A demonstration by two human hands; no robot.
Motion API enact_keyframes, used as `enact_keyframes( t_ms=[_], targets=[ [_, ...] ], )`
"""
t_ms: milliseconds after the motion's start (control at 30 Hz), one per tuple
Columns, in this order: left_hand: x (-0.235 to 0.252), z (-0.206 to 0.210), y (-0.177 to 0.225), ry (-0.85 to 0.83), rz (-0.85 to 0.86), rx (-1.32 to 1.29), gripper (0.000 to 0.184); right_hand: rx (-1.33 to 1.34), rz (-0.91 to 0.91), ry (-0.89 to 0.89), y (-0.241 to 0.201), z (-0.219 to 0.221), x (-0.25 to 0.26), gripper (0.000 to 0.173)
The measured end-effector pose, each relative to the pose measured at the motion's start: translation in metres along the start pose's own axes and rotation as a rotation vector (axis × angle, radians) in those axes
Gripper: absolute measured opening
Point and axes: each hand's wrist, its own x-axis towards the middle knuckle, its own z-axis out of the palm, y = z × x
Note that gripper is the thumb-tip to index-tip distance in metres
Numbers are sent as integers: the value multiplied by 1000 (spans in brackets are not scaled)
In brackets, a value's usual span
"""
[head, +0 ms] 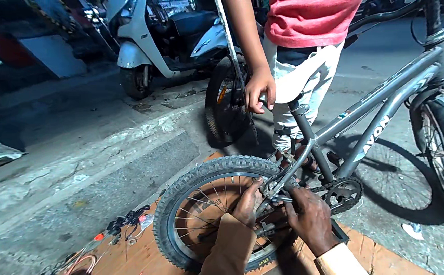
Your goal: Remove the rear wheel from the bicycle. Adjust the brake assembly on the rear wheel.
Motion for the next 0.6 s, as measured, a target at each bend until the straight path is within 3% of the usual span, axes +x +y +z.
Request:
enact_keyframes(
  t_ms=[33, 100, 200, 333, 467, 600],
  targets=[
    [-4, 12, 3, 135, -42, 29, 45, 28, -13, 6, -4, 3, 0, 29],
    [14, -17, -20, 115, -5, 117, 50, 50, -19, 29, -12, 13, 1, 29],
    [27, -34, -42, 217, 198, 349, 54, 49, -17, 94, -16, 25, 4, 23],
    [19, -29, -38, 385, 469, 690, 45, 75, -10, 84, -15, 24, 7, 24],
    [26, -30, -18, 430, 387, 919, 40, 108, -13, 60, -11, 25, 6, 22],
    [30, -28, -9, 456, 321, 969, 40, 102, -26, 75, -10, 24, 8, 21]
  ],
)
